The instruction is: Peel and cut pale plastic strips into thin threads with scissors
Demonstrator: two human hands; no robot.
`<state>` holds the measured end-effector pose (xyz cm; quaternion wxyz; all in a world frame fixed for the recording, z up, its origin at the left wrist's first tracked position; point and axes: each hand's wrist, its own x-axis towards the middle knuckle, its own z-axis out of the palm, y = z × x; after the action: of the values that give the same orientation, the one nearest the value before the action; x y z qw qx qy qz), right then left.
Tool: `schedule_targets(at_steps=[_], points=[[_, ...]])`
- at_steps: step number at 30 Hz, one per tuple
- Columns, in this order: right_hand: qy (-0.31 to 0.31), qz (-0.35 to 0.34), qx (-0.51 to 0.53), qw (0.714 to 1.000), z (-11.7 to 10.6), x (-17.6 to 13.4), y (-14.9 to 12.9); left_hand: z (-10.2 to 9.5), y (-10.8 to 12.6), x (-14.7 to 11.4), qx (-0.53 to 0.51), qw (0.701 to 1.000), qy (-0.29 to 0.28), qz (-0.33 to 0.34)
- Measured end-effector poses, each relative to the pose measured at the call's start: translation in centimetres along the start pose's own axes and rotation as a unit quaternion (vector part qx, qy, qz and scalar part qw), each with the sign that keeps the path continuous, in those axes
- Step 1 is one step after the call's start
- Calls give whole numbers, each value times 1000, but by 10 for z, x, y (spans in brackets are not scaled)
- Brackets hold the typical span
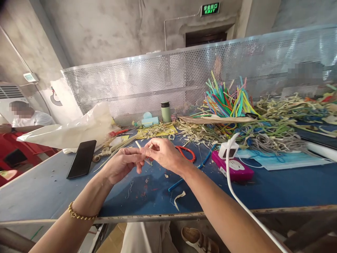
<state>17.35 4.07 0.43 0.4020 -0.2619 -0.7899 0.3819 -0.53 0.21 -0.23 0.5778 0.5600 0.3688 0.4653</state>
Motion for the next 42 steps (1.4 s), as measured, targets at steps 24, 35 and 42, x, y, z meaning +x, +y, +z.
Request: schedule_targets(at_steps=[24, 35, 42], points=[[46, -34, -117, 992, 3, 0, -1, 8, -4, 1, 83, 996, 31, 27], [12, -65, -119, 991, -3, 2, 2, 2, -4, 1, -80, 995, -44, -46], [23, -72, -129, 989, -2, 2, 1, 3, -6, 3, -76, 997, -3, -13]])
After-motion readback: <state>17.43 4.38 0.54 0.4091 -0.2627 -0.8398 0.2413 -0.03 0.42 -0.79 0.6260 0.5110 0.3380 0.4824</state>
